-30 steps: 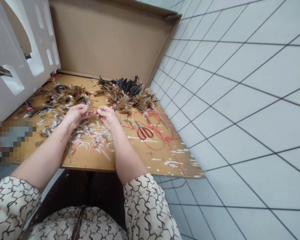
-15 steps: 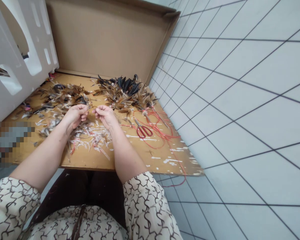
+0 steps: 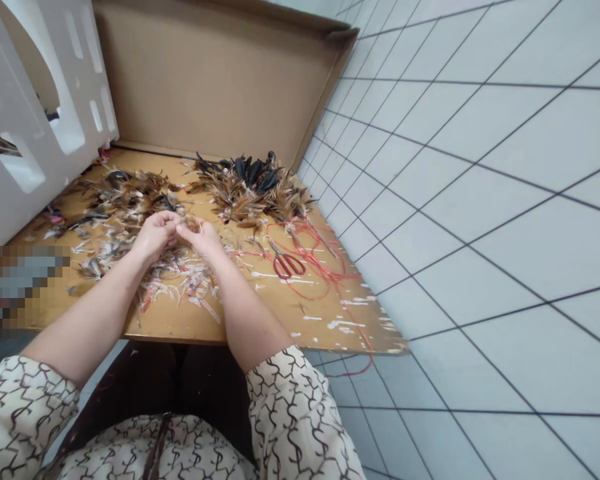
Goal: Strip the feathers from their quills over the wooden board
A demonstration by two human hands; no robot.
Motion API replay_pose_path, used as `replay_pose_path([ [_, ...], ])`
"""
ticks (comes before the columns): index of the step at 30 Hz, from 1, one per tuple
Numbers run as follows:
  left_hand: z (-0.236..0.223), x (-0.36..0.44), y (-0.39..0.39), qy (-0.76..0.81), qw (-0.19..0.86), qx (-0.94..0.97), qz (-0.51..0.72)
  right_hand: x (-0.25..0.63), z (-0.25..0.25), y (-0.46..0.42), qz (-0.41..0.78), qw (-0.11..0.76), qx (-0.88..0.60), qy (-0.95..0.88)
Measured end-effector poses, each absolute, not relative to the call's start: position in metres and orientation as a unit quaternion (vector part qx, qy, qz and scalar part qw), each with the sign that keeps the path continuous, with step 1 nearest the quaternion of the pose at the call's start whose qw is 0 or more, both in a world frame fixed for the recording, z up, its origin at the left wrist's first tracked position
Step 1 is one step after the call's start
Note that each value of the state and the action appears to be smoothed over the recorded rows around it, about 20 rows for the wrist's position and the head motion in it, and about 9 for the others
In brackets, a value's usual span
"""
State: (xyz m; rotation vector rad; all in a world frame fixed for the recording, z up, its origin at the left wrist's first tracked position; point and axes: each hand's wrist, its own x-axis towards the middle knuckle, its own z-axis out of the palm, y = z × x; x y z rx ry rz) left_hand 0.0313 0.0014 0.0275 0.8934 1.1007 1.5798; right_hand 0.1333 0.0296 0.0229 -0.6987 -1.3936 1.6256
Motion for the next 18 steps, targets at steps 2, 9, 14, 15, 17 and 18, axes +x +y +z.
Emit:
replay_pose_path([
  [2, 0.027, 0.032, 0.001, 0.45, 0.501, 0.372, 0.639, 0.133, 0.021, 0.032, 0.638, 0.443, -0.284, -0.562],
  [9, 0.032, 0.027, -0.001, 0.464, 0.521, 0.358, 0.62, 0.136, 0.015, 0.044, 0.58, 0.487, -0.336, -0.56],
  [14, 0.032, 0.026, -0.001, 0.465, 0.532, 0.367, 0.605, 0.136, 0.014, 0.043, 0.557, 0.497, -0.345, -0.57],
  [15, 0.032, 0.026, -0.001, 0.465, 0.532, 0.365, 0.605, 0.136, 0.014, 0.043, 0.556, 0.498, -0.339, -0.573],
  [17, 0.033, 0.027, -0.002, 0.461, 0.538, 0.354, 0.611, 0.137, 0.014, 0.043, 0.56, 0.5, -0.319, -0.579],
  [18, 0.034, 0.027, -0.002, 0.458, 0.544, 0.345, 0.614, 0.137, 0.014, 0.043, 0.567, 0.497, -0.307, -0.58],
])
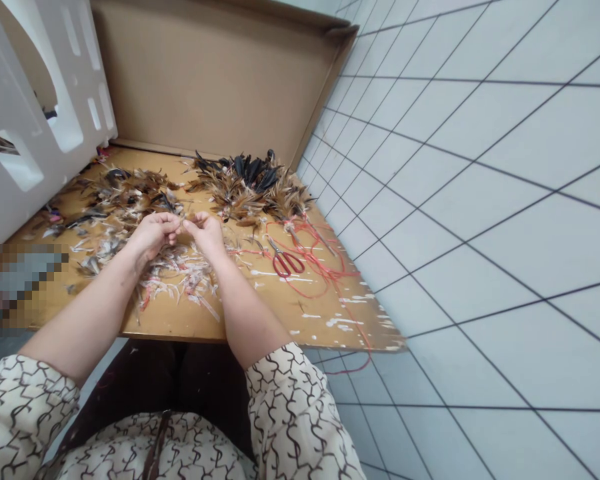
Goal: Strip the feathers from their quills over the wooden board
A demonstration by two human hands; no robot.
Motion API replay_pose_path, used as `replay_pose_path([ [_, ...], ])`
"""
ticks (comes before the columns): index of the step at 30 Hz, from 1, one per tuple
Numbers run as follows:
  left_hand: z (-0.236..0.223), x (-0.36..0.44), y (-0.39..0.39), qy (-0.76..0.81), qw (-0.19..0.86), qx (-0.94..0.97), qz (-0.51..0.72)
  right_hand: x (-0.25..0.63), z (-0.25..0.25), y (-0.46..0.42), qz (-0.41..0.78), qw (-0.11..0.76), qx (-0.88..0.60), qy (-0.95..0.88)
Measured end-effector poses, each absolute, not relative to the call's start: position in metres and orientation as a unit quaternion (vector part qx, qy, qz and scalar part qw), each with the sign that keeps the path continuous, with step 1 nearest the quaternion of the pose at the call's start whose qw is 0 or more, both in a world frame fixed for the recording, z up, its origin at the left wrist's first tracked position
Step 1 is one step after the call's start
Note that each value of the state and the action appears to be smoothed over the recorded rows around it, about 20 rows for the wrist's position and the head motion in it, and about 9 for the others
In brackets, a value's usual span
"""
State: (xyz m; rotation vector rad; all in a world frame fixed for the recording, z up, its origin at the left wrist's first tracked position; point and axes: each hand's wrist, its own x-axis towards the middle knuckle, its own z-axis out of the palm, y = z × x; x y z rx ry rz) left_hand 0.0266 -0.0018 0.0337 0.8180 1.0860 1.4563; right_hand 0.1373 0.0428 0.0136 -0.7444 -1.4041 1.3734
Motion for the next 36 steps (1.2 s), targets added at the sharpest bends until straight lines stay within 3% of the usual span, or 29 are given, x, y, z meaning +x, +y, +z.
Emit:
replay_pose_path([
  [6, 0.037, 0.023, -0.002, 0.435, 0.603, 0.302, 0.597, 0.138, 0.015, 0.04, 0.621, 0.455, -0.271, -0.578],
  [15, 0.038, 0.021, -0.003, 0.432, 0.624, 0.336, 0.557, 0.14, 0.02, 0.041, 0.515, 0.509, -0.314, -0.614],
  [21, 0.038, 0.02, -0.004, 0.468, 0.57, 0.357, 0.574, 0.142, 0.015, 0.049, 0.5, 0.541, -0.314, -0.599],
  [28, 0.03, 0.026, -0.004, 0.472, 0.395, 0.456, 0.643, 0.143, 0.018, 0.046, 0.491, 0.534, -0.34, -0.598],
  [36, 0.036, 0.03, -0.007, 0.508, 0.389, 0.456, 0.619, 0.144, 0.02, 0.042, 0.463, 0.525, -0.348, -0.624],
])
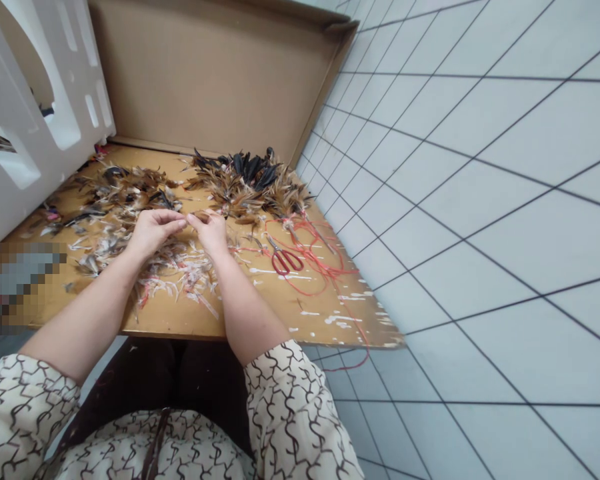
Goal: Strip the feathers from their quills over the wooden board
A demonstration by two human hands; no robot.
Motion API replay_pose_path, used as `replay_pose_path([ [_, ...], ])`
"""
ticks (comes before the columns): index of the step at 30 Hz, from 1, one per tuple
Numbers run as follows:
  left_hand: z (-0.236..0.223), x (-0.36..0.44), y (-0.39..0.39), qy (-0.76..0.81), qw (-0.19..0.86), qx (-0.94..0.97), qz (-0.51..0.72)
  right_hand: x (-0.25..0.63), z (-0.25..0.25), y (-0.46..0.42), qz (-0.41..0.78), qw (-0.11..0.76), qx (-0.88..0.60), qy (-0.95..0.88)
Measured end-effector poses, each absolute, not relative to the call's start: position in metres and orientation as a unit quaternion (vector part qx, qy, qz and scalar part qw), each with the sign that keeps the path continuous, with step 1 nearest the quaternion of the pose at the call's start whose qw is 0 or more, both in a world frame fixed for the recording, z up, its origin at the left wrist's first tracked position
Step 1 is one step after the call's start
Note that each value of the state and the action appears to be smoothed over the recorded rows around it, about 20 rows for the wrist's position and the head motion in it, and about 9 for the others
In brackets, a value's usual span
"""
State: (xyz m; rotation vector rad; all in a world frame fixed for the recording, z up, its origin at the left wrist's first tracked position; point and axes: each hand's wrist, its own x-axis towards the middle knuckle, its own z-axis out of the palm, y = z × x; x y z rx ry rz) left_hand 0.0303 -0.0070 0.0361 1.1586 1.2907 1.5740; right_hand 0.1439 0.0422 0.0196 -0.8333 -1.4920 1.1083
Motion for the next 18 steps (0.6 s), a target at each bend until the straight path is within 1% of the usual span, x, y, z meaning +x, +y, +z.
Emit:
replay_pose_path([
  [7, 0.0304, 0.0299, -0.0048, 0.543, 0.314, 0.498, 0.599, 0.1428, 0.0176, 0.0438, 0.462, 0.528, -0.348, -0.622],
  [13, 0.0272, 0.0279, -0.0032, 0.562, 0.225, 0.545, 0.581, 0.1403, 0.016, 0.0433, 0.495, 0.53, -0.347, -0.595],
  [15, 0.0268, 0.0268, -0.0021, 0.569, 0.232, 0.533, 0.582, 0.1402, 0.0174, 0.0438, 0.514, 0.536, -0.351, -0.571],
  [18, 0.0275, 0.0246, -0.0004, 0.573, 0.293, 0.47, 0.604, 0.1424, 0.0198, 0.0468, 0.523, 0.548, -0.366, -0.541],
])
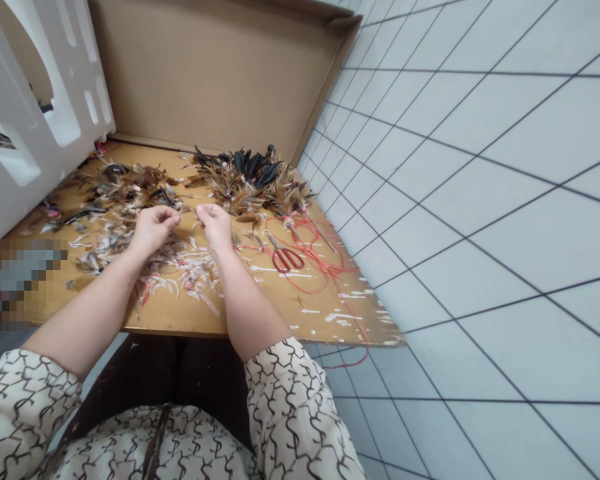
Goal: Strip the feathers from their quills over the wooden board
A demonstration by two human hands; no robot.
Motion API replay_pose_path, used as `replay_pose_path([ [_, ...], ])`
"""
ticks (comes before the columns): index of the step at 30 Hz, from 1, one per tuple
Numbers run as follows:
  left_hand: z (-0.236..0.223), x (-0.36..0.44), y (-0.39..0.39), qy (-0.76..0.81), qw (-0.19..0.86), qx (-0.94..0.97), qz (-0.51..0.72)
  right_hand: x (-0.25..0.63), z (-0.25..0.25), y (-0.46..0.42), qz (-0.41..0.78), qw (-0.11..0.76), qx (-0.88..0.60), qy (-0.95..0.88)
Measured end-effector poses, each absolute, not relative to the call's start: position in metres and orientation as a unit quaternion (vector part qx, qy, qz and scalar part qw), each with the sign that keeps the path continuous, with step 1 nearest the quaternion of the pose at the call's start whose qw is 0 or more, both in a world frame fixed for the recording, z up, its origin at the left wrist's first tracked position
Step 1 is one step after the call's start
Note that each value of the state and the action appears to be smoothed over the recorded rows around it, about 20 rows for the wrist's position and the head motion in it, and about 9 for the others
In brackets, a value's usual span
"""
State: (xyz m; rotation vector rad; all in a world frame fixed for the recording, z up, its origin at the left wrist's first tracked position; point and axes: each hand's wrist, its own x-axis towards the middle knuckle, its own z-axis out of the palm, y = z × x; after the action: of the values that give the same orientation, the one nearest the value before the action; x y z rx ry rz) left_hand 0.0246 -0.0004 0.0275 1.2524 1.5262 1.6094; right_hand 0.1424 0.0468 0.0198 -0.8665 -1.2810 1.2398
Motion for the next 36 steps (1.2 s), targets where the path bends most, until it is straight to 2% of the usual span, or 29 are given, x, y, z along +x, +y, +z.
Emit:
replay_pose_path([
  [3, 0.031, 0.022, 0.001, 0.545, 0.374, 0.388, 0.642, 0.146, 0.02, 0.05, 0.487, 0.516, -0.41, -0.573],
  [10, 0.036, 0.02, 0.001, 0.501, 0.474, 0.307, 0.656, 0.152, 0.022, 0.041, 0.286, 0.227, -0.508, -0.78],
  [13, 0.036, 0.021, 0.0, 0.496, 0.49, 0.301, 0.65, 0.152, 0.02, 0.039, 0.238, 0.186, -0.522, -0.798],
  [18, 0.035, 0.021, 0.0, 0.488, 0.497, 0.308, 0.648, 0.154, 0.008, 0.049, 0.287, 0.271, -0.467, -0.791],
  [23, 0.034, 0.019, 0.001, 0.483, 0.496, 0.31, 0.652, 0.153, 0.014, 0.05, 0.323, 0.29, -0.517, -0.738],
  [30, 0.035, 0.024, -0.001, 0.494, 0.505, 0.308, 0.637, 0.141, 0.025, 0.041, 0.573, 0.408, -0.413, -0.579],
  [36, 0.038, 0.028, -0.004, 0.5, 0.52, 0.318, 0.615, 0.138, 0.023, 0.039, 0.575, 0.474, -0.369, -0.555],
])
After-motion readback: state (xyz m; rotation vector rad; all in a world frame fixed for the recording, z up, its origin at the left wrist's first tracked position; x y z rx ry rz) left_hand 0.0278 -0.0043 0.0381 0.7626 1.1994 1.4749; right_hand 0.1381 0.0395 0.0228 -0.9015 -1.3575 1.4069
